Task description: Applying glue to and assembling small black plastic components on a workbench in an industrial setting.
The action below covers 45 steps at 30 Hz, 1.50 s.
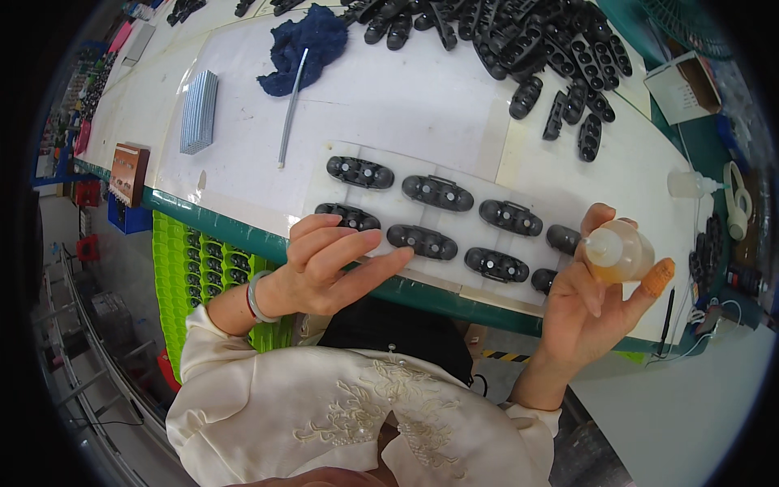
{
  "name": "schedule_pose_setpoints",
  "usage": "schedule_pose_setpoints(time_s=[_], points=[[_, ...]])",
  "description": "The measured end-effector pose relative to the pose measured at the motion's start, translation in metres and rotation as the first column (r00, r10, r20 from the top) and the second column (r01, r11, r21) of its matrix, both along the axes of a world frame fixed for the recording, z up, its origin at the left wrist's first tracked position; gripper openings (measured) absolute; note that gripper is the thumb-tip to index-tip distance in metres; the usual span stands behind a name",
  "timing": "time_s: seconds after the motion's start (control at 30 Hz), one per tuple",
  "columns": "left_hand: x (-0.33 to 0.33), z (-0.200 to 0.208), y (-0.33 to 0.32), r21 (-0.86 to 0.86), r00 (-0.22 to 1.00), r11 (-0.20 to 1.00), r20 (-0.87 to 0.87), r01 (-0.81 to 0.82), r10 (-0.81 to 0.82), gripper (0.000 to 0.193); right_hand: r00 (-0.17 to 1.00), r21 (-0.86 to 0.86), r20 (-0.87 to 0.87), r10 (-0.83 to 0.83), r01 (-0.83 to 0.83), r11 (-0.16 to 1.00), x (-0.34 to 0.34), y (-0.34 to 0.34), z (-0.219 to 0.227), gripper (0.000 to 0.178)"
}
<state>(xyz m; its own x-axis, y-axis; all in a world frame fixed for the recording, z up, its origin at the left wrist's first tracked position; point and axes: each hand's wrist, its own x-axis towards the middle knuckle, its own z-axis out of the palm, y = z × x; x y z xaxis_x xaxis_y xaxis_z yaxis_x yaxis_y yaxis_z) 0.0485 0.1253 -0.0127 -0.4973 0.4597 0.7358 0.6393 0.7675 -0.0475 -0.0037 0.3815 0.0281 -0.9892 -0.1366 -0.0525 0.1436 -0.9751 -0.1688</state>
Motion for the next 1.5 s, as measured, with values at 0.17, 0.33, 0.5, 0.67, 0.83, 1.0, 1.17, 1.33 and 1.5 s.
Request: schedule_pose_setpoints(time_s=[0.17, 0.33, 0.5, 0.67, 0.83, 1.0, 1.17, 1.33, 1.5], points=[[0.013, 0.025, -0.017, 0.515, 0.924, 0.856, 0.353, -0.057, -0.151, 0.025, 0.998, 0.085, 0.038, 0.059, -0.062, 0.994, -0.001, -0.004, -0.007, 0.050], [0.025, 0.023, -0.022, 0.916, 0.676, 0.336, 0.390, -0.219, -0.625, 0.022, 0.992, 0.103, 0.124, 0.011, -0.024, 0.994, 0.004, -0.007, -0.014, 0.052], [0.029, 0.025, -0.015, 0.736, 0.437, -0.558, -0.387, -0.384, -0.812, 0.026, 0.994, 0.090, 0.108, -0.014, 0.004, 0.996, 0.006, -0.014, -0.016, 0.053], [0.029, 0.030, -0.001, 0.612, 0.357, -0.633, -0.524, -0.473, -0.773, 0.023, 0.969, 0.655, -0.100, -0.226, 0.235, 0.718, 0.025, -0.046, -0.010, 0.050], [0.028, 0.032, 0.011, 0.700, 0.345, -0.517, -0.388, -0.493, -0.855, 0.034, 0.903, 0.702, -0.411, -0.124, 0.400, 0.590, 0.040, -0.100, 0.001, 0.044], [0.032, 0.043, 0.027, 0.652, 0.397, -0.486, -0.294, -0.582, -0.869, 0.036, 0.805, 0.817, -0.576, 0.145, 0.562, 0.128, 0.044, -0.101, 0.006, 0.030], [0.029, 0.047, 0.037, 0.638, 0.410, -0.460, -0.237, -0.617, -0.880, 0.036, 0.880, 0.882, -0.457, 0.125, 0.430, 0.194, 0.044, -0.108, 0.014, 0.017], [0.030, 0.047, 0.041, 0.636, 0.399, -0.471, -0.265, -0.611, -0.878, 0.036, 0.842, 0.854, -0.521, 0.144, 0.517, 0.061, 0.042, -0.106, 0.007, 0.018], [0.030, 0.045, 0.042, 0.663, 0.374, -0.456, -0.274, -0.595, -0.886, 0.036, 0.802, 0.811, -0.582, 0.132, 0.585, 0.017, 0.041, -0.105, 0.006, 0.016]])
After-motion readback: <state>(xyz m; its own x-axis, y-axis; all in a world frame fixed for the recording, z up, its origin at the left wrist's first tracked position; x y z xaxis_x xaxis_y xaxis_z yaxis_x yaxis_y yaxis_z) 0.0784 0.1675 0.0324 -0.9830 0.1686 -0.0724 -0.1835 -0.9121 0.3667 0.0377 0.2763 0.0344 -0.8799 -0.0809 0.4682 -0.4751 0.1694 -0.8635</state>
